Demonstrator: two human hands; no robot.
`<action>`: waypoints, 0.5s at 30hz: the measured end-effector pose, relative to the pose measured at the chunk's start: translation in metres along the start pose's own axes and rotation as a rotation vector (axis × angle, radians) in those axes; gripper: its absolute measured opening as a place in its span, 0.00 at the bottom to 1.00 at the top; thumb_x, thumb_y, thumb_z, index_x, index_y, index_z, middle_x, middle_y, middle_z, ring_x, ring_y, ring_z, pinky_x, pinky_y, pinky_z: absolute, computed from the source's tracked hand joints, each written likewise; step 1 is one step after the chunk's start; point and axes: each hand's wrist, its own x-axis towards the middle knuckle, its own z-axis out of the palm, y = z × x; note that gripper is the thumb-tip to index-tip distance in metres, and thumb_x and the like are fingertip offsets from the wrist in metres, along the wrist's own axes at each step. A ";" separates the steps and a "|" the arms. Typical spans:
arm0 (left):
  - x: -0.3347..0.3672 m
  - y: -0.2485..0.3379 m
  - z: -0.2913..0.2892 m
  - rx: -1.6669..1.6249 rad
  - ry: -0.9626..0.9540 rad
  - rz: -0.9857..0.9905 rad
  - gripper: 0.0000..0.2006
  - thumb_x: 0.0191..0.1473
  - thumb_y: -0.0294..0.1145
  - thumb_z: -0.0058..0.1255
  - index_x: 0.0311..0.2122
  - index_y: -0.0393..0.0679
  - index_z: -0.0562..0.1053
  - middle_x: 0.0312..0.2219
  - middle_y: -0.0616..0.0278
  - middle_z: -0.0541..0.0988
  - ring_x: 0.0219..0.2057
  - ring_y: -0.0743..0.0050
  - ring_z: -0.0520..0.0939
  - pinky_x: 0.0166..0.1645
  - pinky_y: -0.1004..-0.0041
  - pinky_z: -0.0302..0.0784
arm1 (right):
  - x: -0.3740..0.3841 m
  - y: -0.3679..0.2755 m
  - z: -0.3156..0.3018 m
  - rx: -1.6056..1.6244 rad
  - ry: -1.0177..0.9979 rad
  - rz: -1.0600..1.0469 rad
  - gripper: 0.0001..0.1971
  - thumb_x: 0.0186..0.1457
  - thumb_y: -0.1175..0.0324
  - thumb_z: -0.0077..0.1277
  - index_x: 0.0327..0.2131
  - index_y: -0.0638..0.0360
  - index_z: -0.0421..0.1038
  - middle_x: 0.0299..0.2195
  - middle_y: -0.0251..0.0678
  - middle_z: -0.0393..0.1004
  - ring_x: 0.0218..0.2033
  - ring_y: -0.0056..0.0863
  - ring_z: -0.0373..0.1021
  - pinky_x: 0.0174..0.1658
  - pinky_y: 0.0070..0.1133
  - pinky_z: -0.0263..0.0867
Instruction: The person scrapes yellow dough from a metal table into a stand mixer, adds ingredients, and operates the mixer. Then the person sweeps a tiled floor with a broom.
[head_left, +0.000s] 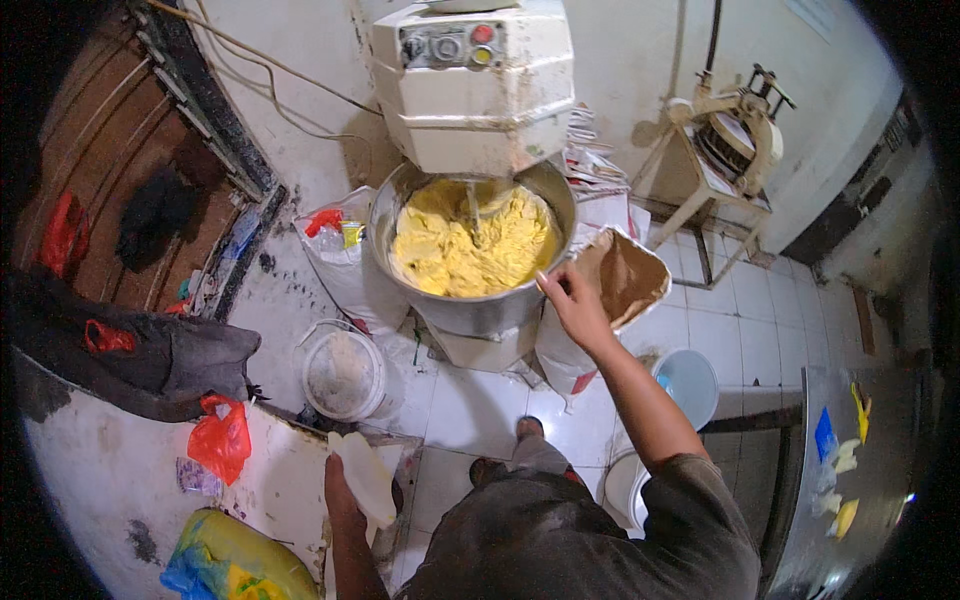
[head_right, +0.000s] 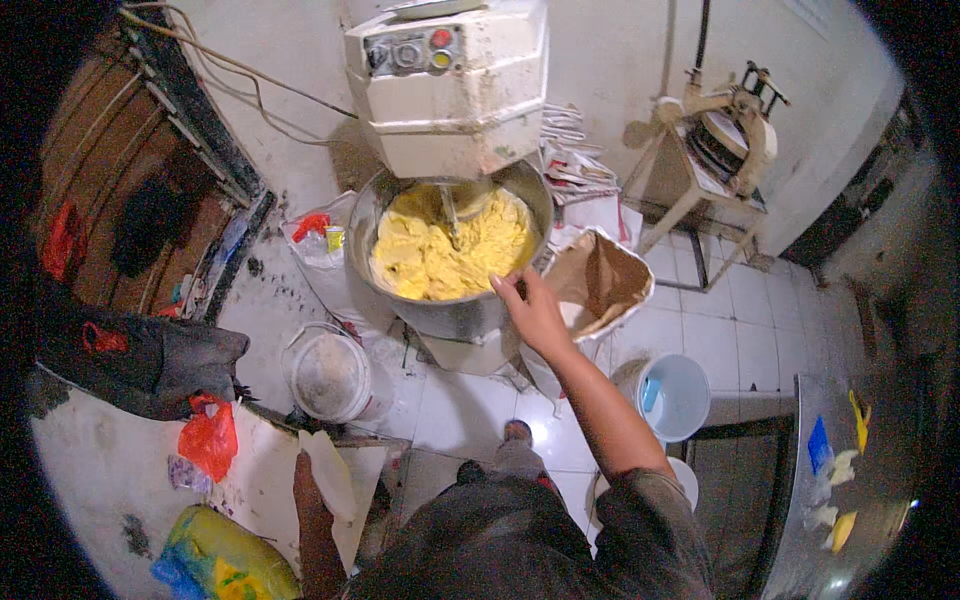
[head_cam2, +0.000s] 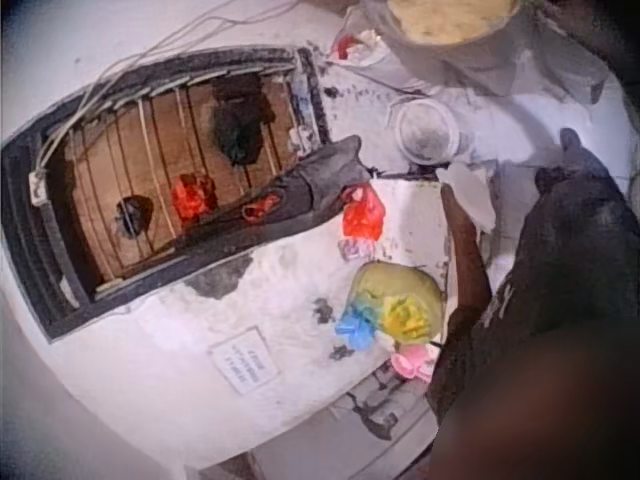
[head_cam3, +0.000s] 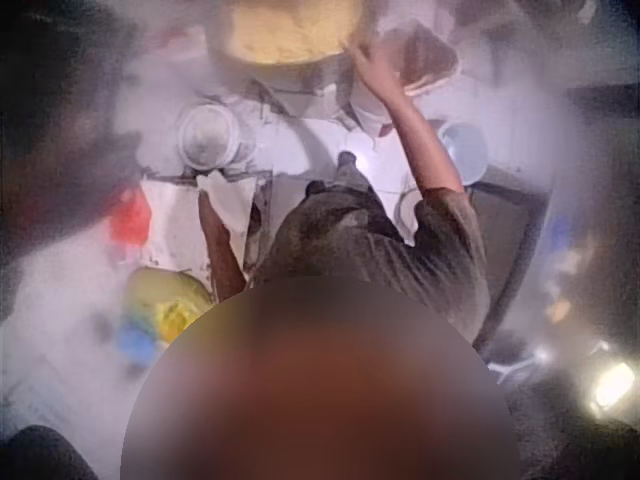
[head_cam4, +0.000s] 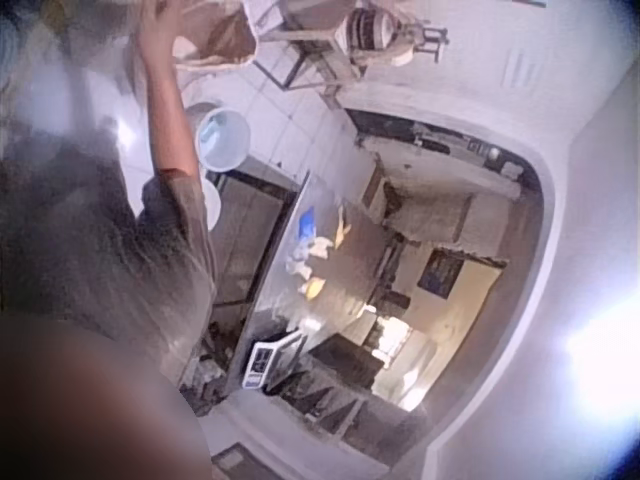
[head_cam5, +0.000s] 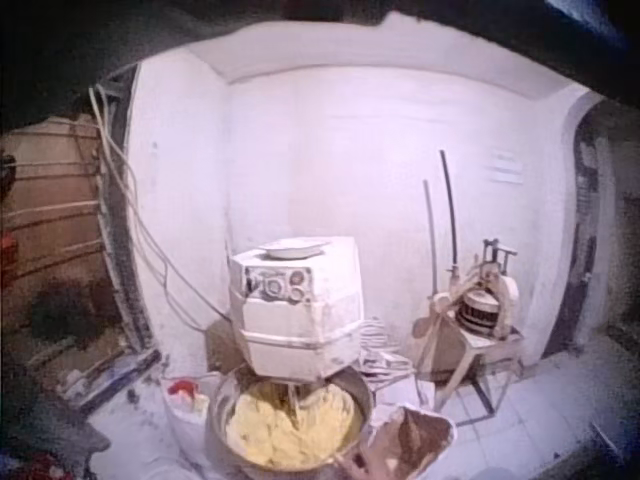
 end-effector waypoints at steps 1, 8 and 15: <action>0.004 -0.001 -0.003 -0.006 0.047 0.001 0.23 0.58 0.48 0.39 0.52 0.42 0.64 0.43 0.57 0.72 0.43 0.65 0.73 0.48 0.68 0.69 | 0.023 0.009 0.020 0.112 -0.062 0.082 0.21 0.56 0.49 0.45 0.29 0.62 0.67 0.23 0.33 0.68 0.23 0.21 0.63 0.27 0.18 0.59; 0.027 0.018 0.029 -0.035 0.186 0.040 0.24 0.57 0.48 0.39 0.51 0.40 0.64 0.43 0.56 0.70 0.44 0.62 0.72 0.48 0.64 0.68 | 0.159 0.093 0.152 0.723 -0.269 0.948 0.38 0.49 0.26 0.23 0.20 0.56 0.61 0.13 0.34 0.64 0.11 0.23 0.59 0.12 0.19 0.49; 0.056 0.045 0.072 -0.085 0.299 0.059 0.25 0.57 0.49 0.40 0.52 0.39 0.63 0.44 0.54 0.72 0.43 0.58 0.73 0.50 0.63 0.68 | 0.230 0.117 0.239 1.062 0.098 1.077 0.40 0.47 0.24 0.20 0.24 0.57 0.62 0.12 0.34 0.61 0.10 0.23 0.57 0.10 0.18 0.52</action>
